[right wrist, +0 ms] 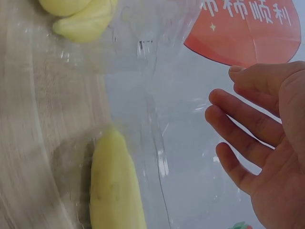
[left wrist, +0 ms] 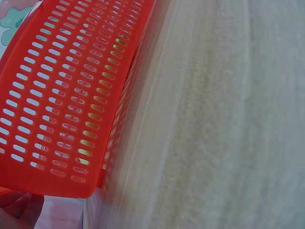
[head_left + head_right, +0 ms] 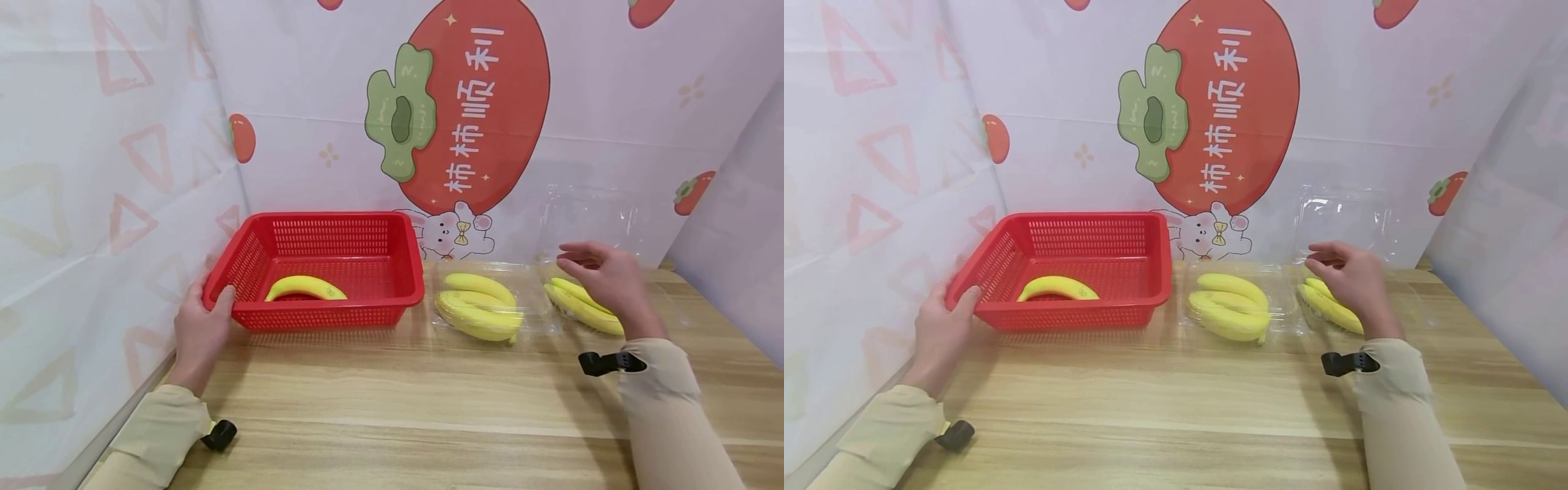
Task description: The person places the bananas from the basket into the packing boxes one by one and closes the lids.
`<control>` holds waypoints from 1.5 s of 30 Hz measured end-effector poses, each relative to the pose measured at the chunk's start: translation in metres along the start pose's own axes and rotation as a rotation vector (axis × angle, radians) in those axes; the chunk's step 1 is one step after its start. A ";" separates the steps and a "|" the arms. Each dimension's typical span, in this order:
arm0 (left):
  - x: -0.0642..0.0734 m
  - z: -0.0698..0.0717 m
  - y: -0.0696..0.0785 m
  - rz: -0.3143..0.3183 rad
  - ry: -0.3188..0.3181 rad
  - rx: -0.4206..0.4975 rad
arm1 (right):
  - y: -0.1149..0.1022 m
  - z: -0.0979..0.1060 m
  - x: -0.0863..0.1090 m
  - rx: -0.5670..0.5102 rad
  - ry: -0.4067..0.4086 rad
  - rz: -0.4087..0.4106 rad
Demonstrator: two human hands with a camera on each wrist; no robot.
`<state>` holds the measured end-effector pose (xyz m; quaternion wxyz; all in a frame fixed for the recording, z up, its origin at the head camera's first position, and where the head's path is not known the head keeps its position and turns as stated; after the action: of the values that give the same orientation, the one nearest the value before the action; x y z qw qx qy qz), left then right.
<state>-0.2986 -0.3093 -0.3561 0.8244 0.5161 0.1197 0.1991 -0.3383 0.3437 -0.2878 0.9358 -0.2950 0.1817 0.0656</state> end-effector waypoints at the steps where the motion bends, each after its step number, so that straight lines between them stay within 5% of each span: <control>1: 0.000 0.000 0.000 -0.001 0.000 -0.001 | -0.003 0.000 -0.001 -0.008 0.005 0.008; 45: 0.001 -0.001 0.000 0.009 -0.001 0.001 | -0.088 -0.052 -0.027 -0.270 -0.023 0.103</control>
<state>-0.2980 -0.3082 -0.3564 0.8234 0.5169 0.1172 0.2025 -0.3584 0.2410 -0.2706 0.8849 -0.4079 0.1751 0.1408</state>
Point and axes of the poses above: each hand's wrist, its own x-axis away from the middle knuckle, its own z-axis out of the back of the hand, y = z × x, the point moved 9 cm from there along -x, towards the middle knuckle, and after that the axes turned 4 degrees about z, right-handed, at the moved point
